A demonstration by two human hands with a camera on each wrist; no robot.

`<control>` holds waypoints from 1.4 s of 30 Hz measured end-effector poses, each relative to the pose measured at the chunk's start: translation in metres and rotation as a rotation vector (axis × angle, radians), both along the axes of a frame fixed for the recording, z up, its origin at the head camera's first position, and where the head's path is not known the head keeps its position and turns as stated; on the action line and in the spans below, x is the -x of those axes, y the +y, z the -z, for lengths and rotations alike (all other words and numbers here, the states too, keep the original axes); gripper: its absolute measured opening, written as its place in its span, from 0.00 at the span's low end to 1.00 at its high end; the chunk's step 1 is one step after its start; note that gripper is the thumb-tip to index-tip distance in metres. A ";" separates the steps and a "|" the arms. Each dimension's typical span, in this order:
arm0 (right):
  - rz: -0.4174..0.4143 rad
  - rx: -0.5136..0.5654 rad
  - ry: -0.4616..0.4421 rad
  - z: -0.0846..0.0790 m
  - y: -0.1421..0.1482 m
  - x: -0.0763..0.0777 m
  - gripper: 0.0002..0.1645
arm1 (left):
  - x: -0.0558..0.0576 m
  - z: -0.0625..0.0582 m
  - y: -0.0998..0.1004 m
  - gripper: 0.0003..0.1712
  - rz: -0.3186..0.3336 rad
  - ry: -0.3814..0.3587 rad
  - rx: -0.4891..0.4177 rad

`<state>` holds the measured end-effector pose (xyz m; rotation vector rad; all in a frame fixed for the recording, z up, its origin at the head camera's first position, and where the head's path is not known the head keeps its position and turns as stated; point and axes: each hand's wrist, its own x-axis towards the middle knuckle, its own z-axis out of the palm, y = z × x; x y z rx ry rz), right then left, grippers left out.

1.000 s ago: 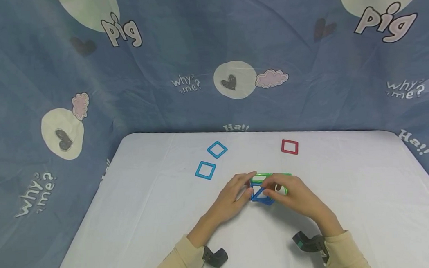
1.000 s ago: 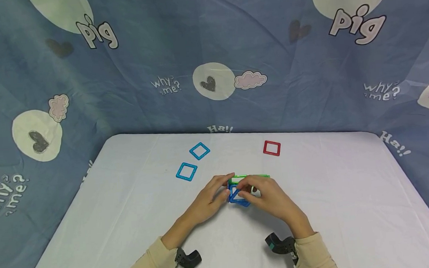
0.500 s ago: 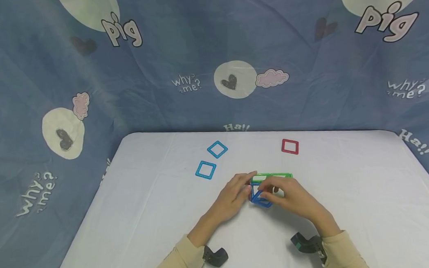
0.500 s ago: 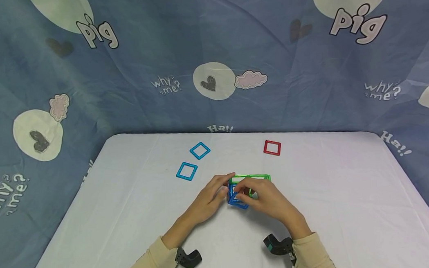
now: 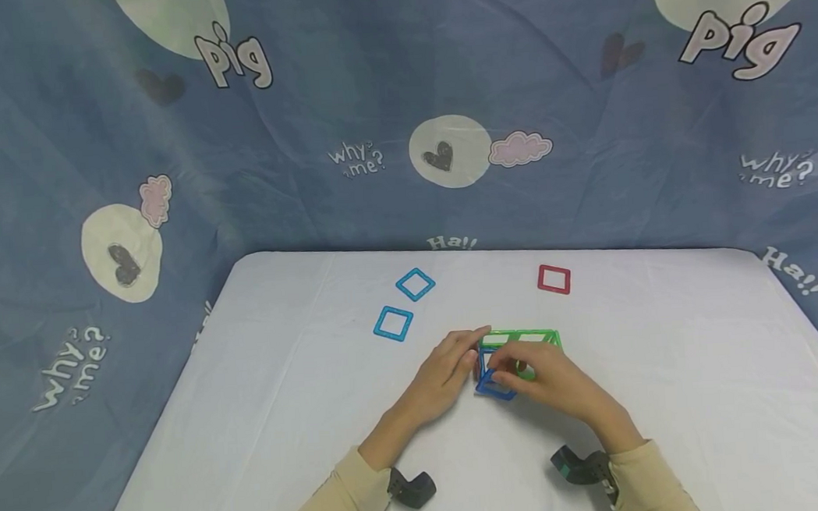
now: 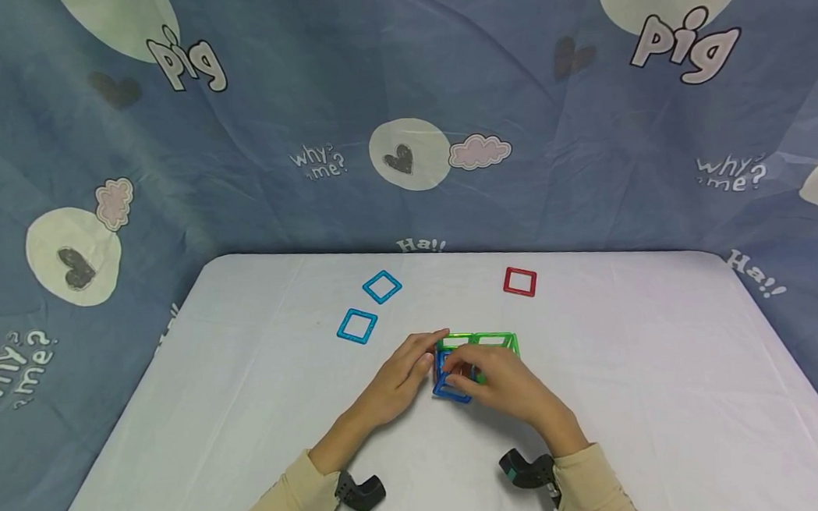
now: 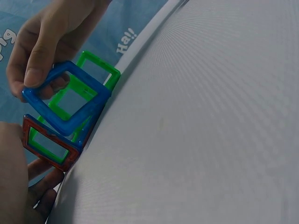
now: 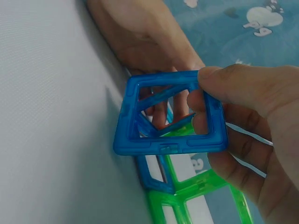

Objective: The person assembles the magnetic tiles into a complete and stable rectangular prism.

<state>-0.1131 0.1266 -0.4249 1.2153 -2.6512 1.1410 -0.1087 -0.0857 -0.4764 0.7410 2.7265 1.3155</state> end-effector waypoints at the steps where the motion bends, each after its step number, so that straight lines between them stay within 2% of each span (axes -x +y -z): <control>1: 0.000 -0.002 -0.002 0.000 -0.001 0.000 0.08 | 0.000 0.000 0.000 0.25 0.000 0.001 0.001; 13: 0.011 -0.051 -0.035 0.001 -0.003 -0.002 0.07 | 0.001 0.001 0.000 0.25 0.001 0.004 0.008; 42: 0.048 -0.050 0.089 0.006 -0.005 -0.001 0.10 | 0.001 0.000 0.001 0.25 0.013 0.043 0.004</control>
